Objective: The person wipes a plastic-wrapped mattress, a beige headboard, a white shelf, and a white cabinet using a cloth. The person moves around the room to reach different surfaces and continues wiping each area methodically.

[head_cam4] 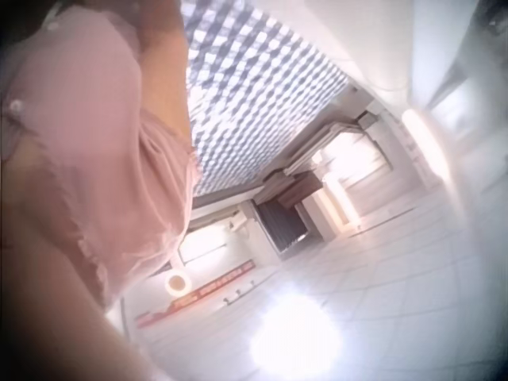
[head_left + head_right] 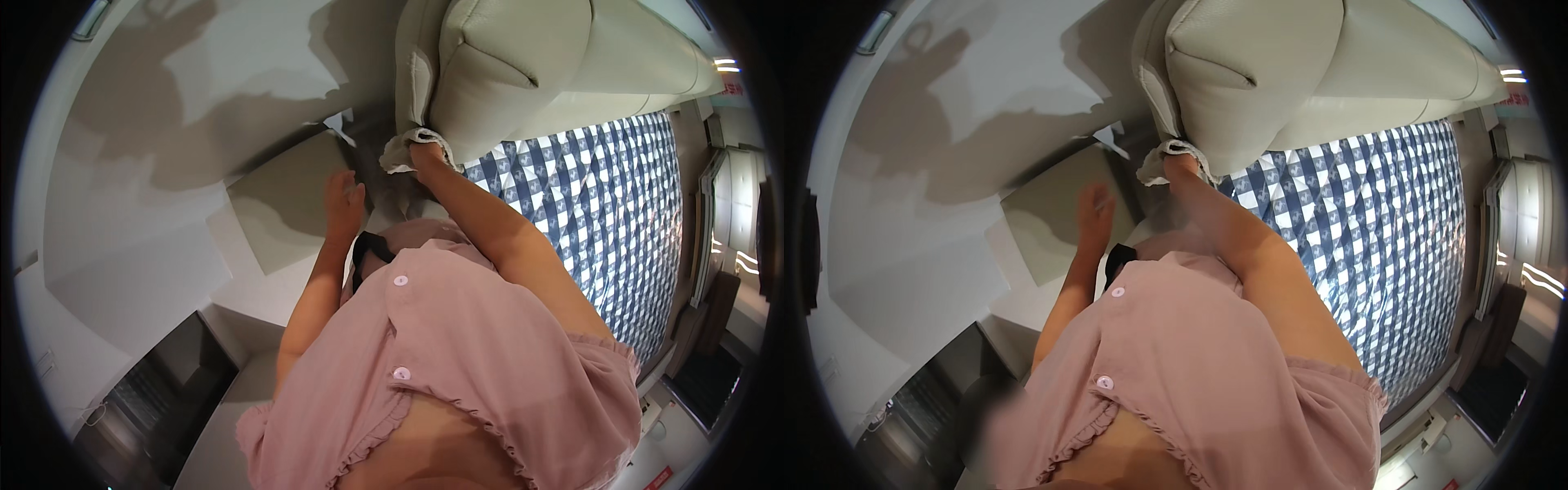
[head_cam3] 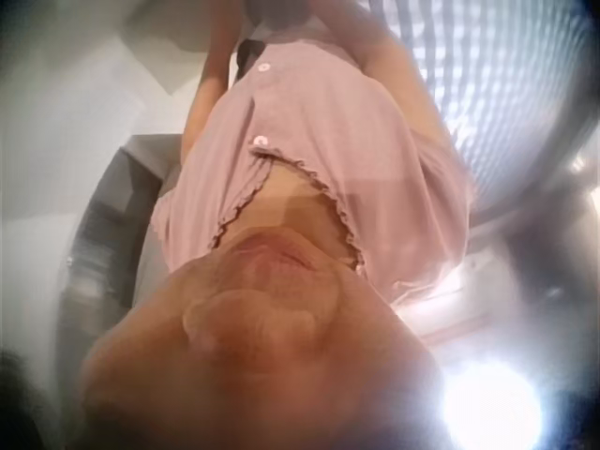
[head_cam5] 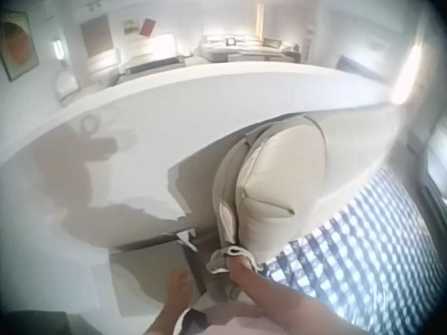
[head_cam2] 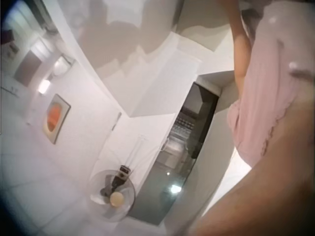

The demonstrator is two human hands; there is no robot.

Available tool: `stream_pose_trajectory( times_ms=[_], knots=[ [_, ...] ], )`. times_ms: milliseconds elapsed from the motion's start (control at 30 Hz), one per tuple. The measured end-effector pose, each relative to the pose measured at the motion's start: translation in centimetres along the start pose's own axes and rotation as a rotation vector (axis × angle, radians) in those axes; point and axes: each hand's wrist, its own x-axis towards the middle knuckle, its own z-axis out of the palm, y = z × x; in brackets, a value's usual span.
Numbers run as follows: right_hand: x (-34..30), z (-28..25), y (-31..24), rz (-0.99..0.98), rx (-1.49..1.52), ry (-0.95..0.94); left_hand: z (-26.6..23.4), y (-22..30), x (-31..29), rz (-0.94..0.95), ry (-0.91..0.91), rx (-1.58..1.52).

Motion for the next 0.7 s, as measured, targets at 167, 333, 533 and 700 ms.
stream_pose_trajectory(
  times_ms=[167, 333, 533, 700],
  knots=[
    [-4.6, -1.4, -4.3, -0.497, -0.5, 0.013, 0.9, -1.7, -0.1, -0.001, -0.01, 0.053],
    [-8.8, -3.1, -7.2, -0.795, -0.708, 0.053, 2.6, 0.9, 1.2, 0.003, -0.155, -0.071],
    [-13.4, -5.1, -9.0, -0.876, -0.289, -0.025, 3.7, 1.9, 2.2, 0.065, -0.187, -0.142],
    [-16.0, -6.9, -10.7, -1.094, -0.353, -0.016, 3.8, 4.0, 3.1, -0.01, -0.264, -0.264]
  ],
)
